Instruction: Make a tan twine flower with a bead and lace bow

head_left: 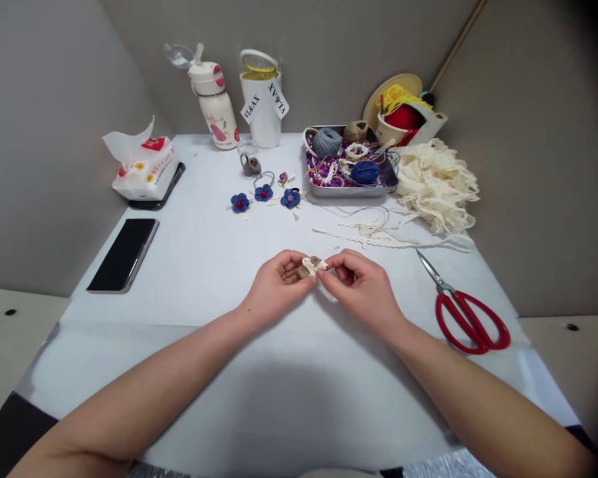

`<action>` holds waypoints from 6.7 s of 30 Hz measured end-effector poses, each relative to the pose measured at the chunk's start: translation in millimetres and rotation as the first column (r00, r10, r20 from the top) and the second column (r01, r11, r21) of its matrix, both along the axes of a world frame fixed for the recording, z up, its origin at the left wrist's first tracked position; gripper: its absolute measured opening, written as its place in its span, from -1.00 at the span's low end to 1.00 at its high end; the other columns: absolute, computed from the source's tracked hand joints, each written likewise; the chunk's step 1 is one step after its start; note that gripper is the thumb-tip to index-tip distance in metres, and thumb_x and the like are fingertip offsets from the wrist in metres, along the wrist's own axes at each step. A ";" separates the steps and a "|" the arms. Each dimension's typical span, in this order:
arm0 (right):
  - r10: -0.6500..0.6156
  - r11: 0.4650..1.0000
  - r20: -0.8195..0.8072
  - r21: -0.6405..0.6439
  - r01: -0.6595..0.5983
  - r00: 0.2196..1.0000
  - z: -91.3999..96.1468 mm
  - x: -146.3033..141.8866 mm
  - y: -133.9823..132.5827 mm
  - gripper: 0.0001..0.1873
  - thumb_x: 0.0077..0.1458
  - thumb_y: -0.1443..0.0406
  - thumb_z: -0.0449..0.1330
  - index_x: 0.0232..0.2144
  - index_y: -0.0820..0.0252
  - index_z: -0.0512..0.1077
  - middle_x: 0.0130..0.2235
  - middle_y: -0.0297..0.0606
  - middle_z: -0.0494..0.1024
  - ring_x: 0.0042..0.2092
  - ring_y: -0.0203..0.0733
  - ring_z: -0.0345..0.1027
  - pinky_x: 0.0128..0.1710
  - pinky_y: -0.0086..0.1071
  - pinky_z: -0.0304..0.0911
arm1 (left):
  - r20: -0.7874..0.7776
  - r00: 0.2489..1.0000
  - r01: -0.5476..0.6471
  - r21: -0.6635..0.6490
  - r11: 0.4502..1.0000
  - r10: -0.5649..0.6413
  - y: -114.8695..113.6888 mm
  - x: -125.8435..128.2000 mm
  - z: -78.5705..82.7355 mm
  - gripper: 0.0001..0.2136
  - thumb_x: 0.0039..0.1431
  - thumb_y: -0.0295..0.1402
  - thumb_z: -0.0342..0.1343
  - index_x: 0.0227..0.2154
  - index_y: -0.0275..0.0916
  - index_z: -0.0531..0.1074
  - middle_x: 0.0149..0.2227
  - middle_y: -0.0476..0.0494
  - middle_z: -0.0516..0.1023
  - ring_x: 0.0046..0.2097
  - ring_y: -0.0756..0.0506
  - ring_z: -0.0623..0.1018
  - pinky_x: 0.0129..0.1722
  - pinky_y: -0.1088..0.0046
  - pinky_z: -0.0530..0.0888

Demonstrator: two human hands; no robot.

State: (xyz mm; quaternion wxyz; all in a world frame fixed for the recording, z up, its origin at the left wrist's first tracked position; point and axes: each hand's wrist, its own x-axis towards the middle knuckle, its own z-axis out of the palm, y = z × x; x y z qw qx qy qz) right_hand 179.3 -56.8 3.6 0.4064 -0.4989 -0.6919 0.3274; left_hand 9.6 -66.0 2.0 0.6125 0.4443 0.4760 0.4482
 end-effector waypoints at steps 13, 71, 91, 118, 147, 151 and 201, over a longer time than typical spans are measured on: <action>-0.023 0.999 -0.010 -0.047 0.022 1.000 0.7 -0.2 -0.4 -0.94 0.05 0.32 0.23 -0.45 0.18 0.47 -0.54 -0.43 0.22 -0.48 -0.34 0.09 -0.46 -0.40 0.03 | 0.046 0.999 0.024 -0.076 0.997 -0.021 0.7 -1.7 2.8 -0.70 -0.07 -0.38 0.36 -0.23 -0.32 0.52 -0.20 -0.20 0.63 -0.14 -0.09 0.59 0.02 0.27 0.45; 0.063 0.968 0.091 0.237 -0.083 0.994 12.1 15.8 1.3 -0.89 0.19 0.36 0.18 -0.41 0.15 0.43 -0.48 -0.36 0.33 -0.43 -0.29 0.17 -0.43 -0.36 0.07 | 0.089 0.985 0.159 -0.168 0.973 -0.145 0.6 -10.2 13.4 -0.73 -0.11 -0.39 0.40 -0.36 -0.30 0.45 -0.34 -0.06 0.55 -0.31 0.01 0.54 -0.12 0.36 0.45; 0.108 0.967 0.136 0.217 -0.136 0.985 9.5 18.0 1.9 -0.93 0.20 0.32 0.17 -0.34 0.16 0.45 -0.47 -0.35 0.33 -0.41 -0.28 0.22 -0.38 -0.37 0.16 | 0.103 0.977 0.206 -0.238 0.949 -0.186 0.3 -10.0 9.1 -0.75 -0.14 -0.41 0.40 -0.40 -0.31 0.45 -0.37 -0.05 0.55 -0.34 0.03 0.53 -0.15 0.40 0.42; 0.097 0.860 0.433 0.416 -0.294 0.896 10.6 33.3 1.7 -0.78 0.23 0.43 0.06 -0.25 0.08 0.49 -0.31 -0.21 0.44 -0.27 -0.17 0.31 -0.31 -0.29 0.25 | -0.011 0.994 0.104 -0.225 0.969 -0.109 3.1 -13.0 6.4 -0.72 -0.12 -0.39 0.39 -0.35 -0.27 0.44 -0.29 -0.15 0.59 -0.28 -0.05 0.57 -0.16 0.34 0.43; 0.101 0.798 0.459 0.493 -0.347 0.883 12.7 31.0 0.5 -0.81 0.19 0.51 0.10 -0.25 0.20 0.45 -0.32 -0.19 0.45 -0.30 -0.18 0.28 -0.36 -0.31 0.24 | -0.044 0.985 0.156 -0.205 0.966 -0.169 3.5 -15.0 9.0 -0.72 -0.11 -0.38 0.38 -0.34 -0.28 0.42 -0.29 -0.08 0.59 -0.28 -0.01 0.56 -0.17 0.39 0.43; 0.085 0.794 0.471 0.500 -0.345 0.878 13.2 31.5 -0.2 -0.81 0.19 0.50 0.10 -0.25 0.19 0.46 -0.32 -0.18 0.44 -0.29 -0.16 0.29 -0.35 -0.30 0.24 | -0.054 0.984 0.159 -0.188 0.969 -0.172 3.1 -15.8 9.2 -0.72 -0.08 -0.36 0.38 -0.33 -0.28 0.42 -0.28 -0.09 0.59 -0.27 -0.01 0.56 -0.17 0.40 0.43; 0.099 0.819 0.556 0.426 -0.385 0.825 12.8 30.0 -6.3 -0.78 0.24 0.44 0.02 -0.22 0.16 0.46 -0.32 -0.17 0.42 -0.28 -0.13 0.22 -0.33 -0.26 0.20 | 0.017 0.992 0.127 -0.227 0.965 -0.127 1.9 -12.7 9.2 -0.74 -0.11 -0.39 0.37 -0.34 -0.29 0.46 -0.31 -0.09 0.58 -0.29 -0.01 0.55 -0.14 0.38 0.44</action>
